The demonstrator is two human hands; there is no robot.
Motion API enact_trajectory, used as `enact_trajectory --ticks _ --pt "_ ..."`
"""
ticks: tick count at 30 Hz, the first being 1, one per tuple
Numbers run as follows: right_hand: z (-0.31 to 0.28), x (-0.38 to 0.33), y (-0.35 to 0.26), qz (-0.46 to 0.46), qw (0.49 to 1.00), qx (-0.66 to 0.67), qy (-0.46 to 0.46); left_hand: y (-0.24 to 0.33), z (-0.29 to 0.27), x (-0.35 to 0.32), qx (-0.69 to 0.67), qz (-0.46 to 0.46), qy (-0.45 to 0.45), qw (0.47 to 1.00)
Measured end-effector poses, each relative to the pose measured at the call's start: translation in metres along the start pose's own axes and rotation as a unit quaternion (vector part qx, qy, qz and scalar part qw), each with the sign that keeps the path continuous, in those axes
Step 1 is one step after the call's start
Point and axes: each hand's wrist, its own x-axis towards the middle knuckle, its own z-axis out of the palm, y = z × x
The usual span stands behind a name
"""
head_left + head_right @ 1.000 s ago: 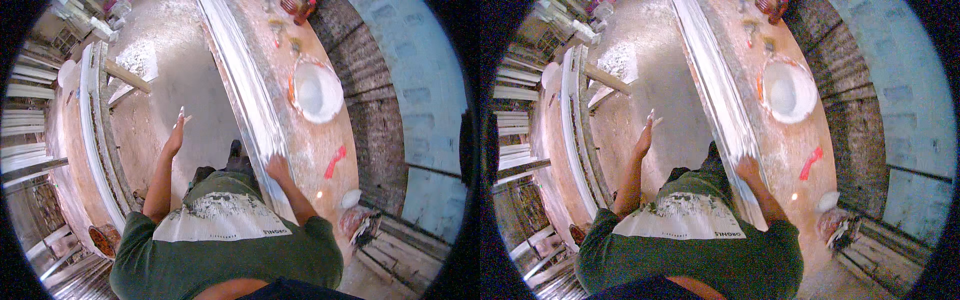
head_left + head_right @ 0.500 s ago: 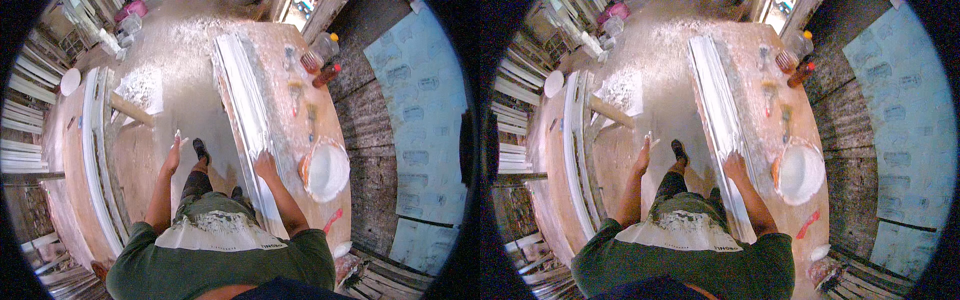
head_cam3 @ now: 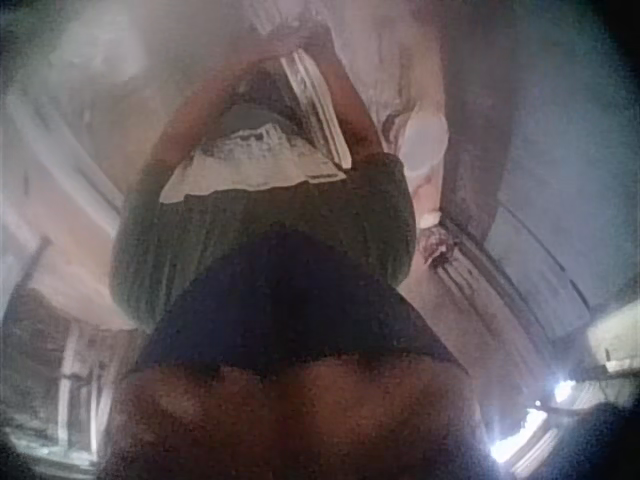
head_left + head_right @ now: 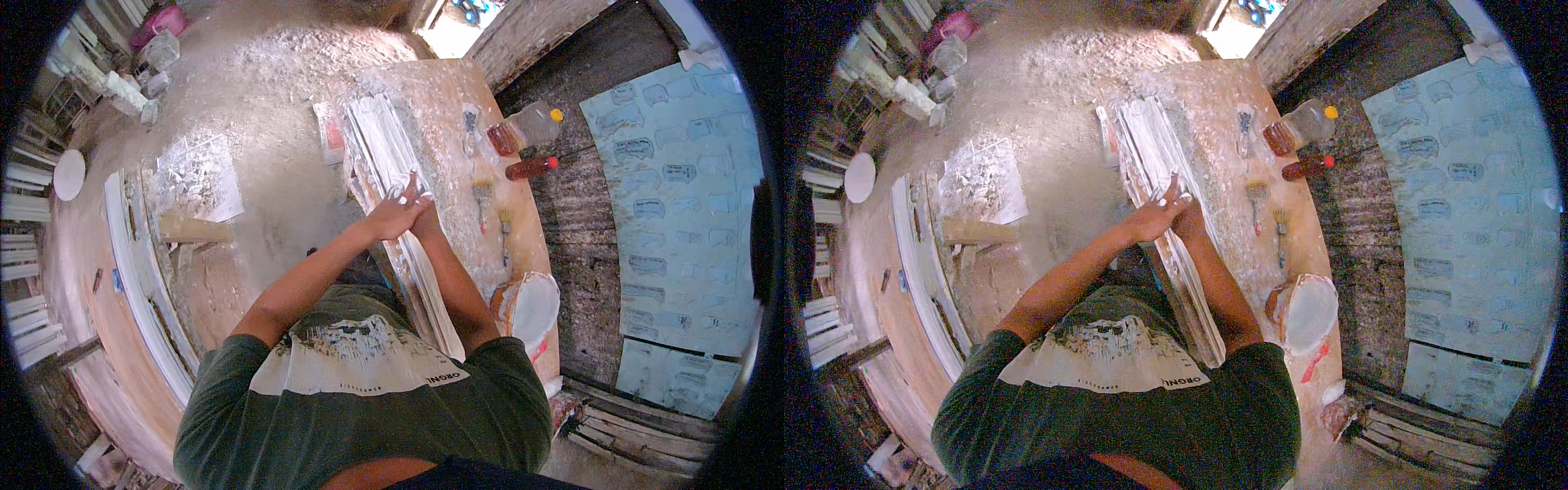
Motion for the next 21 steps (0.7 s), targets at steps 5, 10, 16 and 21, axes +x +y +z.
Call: enact_trajectory --ticks 5,10,16,21 --pt "0.027 0.100 0.032 -0.003 0.974 0.169 0.152 -0.004 -0.068 -0.003 -0.087 -0.065 0.022 0.994" --pt "0.004 0.209 -0.003 0.246 0.843 0.363 0.312 -0.086 -0.117 0.000 -0.145 -0.144 0.125 0.971" --pt "0.180 0.332 0.097 0.224 0.922 -0.088 0.303 -0.114 -0.173 0.014 -0.209 -0.164 0.162 0.950" --pt "0.062 0.318 0.002 0.329 0.617 0.583 0.414 -0.164 -0.172 -0.007 -0.278 -0.200 0.260 0.903"
